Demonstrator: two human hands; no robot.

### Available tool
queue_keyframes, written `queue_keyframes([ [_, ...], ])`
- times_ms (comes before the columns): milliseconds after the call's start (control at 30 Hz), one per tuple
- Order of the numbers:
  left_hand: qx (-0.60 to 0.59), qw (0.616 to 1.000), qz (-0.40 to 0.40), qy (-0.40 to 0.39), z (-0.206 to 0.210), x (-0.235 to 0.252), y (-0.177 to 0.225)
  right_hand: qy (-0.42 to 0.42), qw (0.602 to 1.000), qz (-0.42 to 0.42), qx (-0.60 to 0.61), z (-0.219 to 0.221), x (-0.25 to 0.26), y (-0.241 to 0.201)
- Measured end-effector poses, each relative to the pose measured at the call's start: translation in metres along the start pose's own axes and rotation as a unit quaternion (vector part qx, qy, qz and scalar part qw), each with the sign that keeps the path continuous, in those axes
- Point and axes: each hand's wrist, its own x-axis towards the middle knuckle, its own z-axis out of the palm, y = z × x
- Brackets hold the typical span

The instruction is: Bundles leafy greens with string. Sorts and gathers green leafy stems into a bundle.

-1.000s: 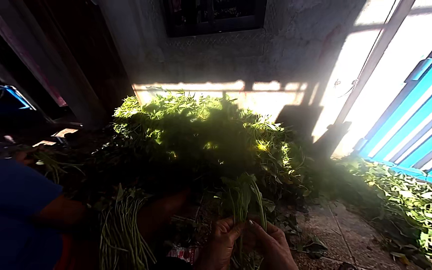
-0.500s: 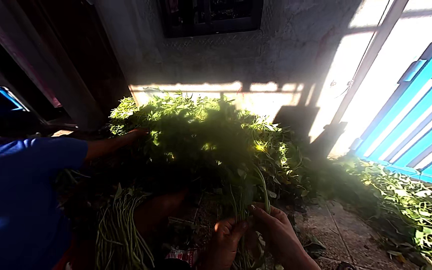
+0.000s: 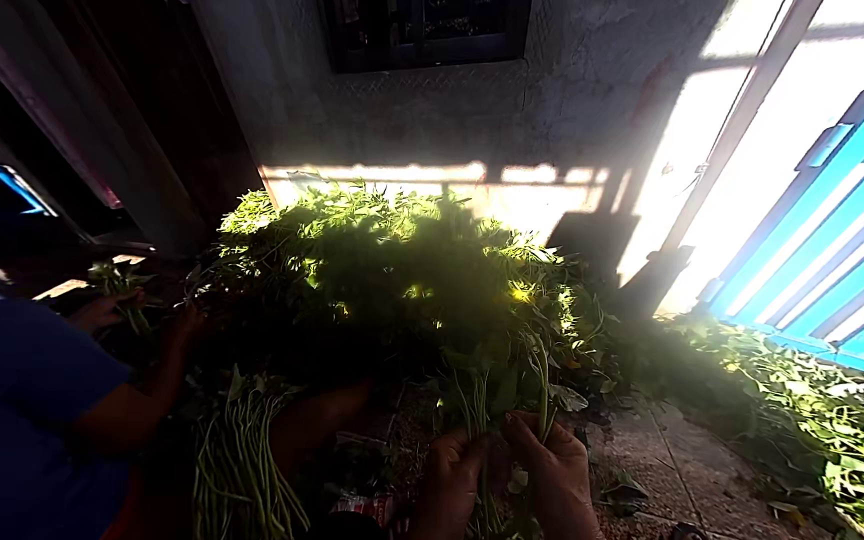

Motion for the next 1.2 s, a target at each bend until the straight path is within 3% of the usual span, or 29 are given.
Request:
queue_keyframes([
  [133,0.005,1.000,0.003,0.008,-0.001,0.002,-0.004,0.014,1.000,-0.010,0.007,0.000,-0.007,0.002],
  [267,0.019,1.000,0.000,0.003,-0.002,0.003,-0.007,-0.033,0.999,-0.029,0.022,-0.003,-0.011,0.004],
  [367,0.038,0.999,0.003,-0.025,-0.001,0.001,-0.005,-0.073,0.997,-0.017,-0.005,-0.008,-0.005,0.002],
  [567,0.029,0.994,-0.029,-0.102,-0.001,0.000,-0.007,-0.064,0.994,0.029,-0.079,-0.017,0.012,0.009],
  [633,0.008,0.997,-0.052,-0.061,0.000,0.001,-0.006,-0.095,0.987,0.036,-0.122,-0.022,0.012,0.010],
  [733,-0.050,0.993,-0.068,0.079,0.001,0.006,-0.002,-0.112,0.979,0.043,-0.163,-0.030,0.007,0.014],
  [900,-0.092,0.966,-0.040,0.237,-0.002,0.013,0.007,-0.115,0.978,0.073,-0.157,-0.044,-0.009,0.019],
  [1000,-0.091,0.965,-0.043,0.241,-0.001,0.010,0.011,-0.142,0.955,0.021,-0.260,-0.049,-0.022,0.021],
  [1133,-0.079,0.977,-0.069,0.185,0.007,0.003,0.009,-0.173,0.863,-0.084,-0.468,-0.054,-0.041,0.033],
  [1200,-0.087,0.975,-0.061,0.194,0.009,0.002,0.007,-0.173,0.844,-0.104,-0.497,-0.053,-0.050,0.035],
])
